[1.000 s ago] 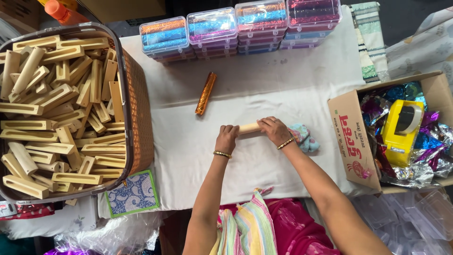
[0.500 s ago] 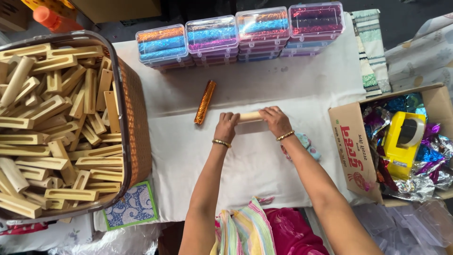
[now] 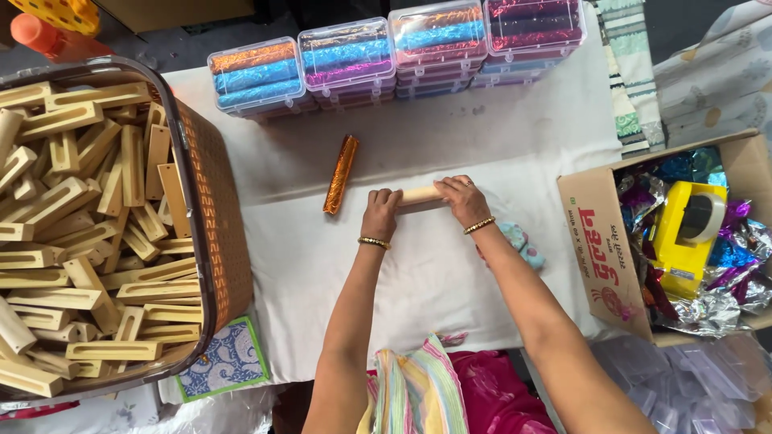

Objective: The person is assembling components for decorative bangles by wrapping wooden and plastic cores with colorful materials.

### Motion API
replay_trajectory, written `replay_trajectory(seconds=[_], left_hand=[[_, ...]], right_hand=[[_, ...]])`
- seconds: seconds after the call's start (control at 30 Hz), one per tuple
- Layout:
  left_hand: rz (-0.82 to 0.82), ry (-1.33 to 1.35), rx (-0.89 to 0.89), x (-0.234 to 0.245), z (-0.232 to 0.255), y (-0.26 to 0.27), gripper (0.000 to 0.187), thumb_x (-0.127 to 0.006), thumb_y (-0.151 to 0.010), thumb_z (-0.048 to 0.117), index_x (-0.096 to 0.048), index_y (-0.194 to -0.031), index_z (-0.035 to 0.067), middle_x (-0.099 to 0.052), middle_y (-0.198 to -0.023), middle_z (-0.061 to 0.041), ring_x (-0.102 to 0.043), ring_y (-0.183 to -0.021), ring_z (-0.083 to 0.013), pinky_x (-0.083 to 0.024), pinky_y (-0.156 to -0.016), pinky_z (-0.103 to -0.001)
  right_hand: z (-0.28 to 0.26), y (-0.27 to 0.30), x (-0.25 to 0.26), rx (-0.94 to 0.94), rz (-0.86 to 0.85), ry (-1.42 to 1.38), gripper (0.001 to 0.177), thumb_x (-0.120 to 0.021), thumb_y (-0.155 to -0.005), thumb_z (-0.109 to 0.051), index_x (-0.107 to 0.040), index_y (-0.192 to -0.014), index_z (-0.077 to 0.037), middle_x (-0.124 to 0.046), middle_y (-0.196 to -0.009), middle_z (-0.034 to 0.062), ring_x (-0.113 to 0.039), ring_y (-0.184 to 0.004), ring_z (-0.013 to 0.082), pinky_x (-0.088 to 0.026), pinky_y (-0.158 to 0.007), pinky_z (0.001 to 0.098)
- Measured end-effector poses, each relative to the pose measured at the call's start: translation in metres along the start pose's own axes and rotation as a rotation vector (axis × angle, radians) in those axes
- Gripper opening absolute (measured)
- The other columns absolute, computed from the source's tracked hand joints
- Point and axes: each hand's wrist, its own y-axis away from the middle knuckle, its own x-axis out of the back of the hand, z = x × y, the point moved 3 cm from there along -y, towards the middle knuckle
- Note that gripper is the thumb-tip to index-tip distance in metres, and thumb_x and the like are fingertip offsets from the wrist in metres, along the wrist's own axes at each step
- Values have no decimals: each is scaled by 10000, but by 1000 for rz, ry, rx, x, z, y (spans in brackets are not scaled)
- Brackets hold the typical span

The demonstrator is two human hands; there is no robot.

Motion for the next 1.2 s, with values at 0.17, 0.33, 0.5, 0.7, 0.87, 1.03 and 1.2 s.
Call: replay_trajectory(seconds=[0.17,0.33,0.5,0.7,0.87,1.03,1.2], left_hand=[[-56,-41,35,8,5,3,598,-768,-768,-18,-626,-1320,165,-602,-1305,-112,-583,-1146,-312,-554,-961,-384],[-33,-63,20,38,23,19,789,-802,-750,27,-524,-1467,204,-500,-1468,-181,-553,-1201,-357,-511,-1010,-427],[-90,-118,7,48,25,58,785,-803,-781,66,-499,-1489,215,-472,-1490,-174,-551,-1213,-358,-509,-996,-443],[-135,-60,120,50,42,105,765,-773,-795,46,-485,-1485,210,-452,-1507,-173,-550,-1207,-354,-497,-1006,-455],[-206,-90,76,69,61,157,757,-769,-786,59,-494,-1475,214,-446,-1510,-159,-531,-1250,-363,-468,-1026,-466],[-254,-174,98,111,49,206,727,-770,-788,74,-533,-1456,232,-462,-1511,-121,-532,-1263,-329,-461,-1049,-461],[70,-176,323,186,19,217,556,-765,-779,73,-667,-1316,184,-551,-1447,-103,-611,-1141,-275,-521,-1001,-407]], right_hand=[[-4,-4,11,-3,-70,23,568,-775,-735,-4,-679,-1284,-119,-693,-1251,46,-604,-1165,288,-521,-978,412],[-19,10,37,-34,-37,14,702,-784,-749,-23,-600,-1421,-103,-642,-1362,76,-555,-1278,296,-475,-1038,430],[-10,44,41,-8,-62,94,592,-796,-750,-59,-664,-1323,-124,-678,-1301,40,-569,-1269,269,-475,-1028,435],[-7,32,29,7,-11,25,463,-798,-768,-74,-709,-1219,-130,-687,-1272,16,-572,-1249,257,-472,-1020,432],[-27,18,21,93,-21,42,461,-804,-755,-83,-709,-1204,-128,-692,-1228,7,-581,-1238,258,-467,-1014,446],[-47,44,10,215,-64,22,444,-759,-794,-71,-700,-1231,-121,-688,-1244,32,-589,-1224,251,-468,-1032,442],[-67,124,-23,134,-382,58,595,-688,-844,-239,-531,-1417,-203,-468,-1509,70,-387,-1434,283,-308,-1166,522]])
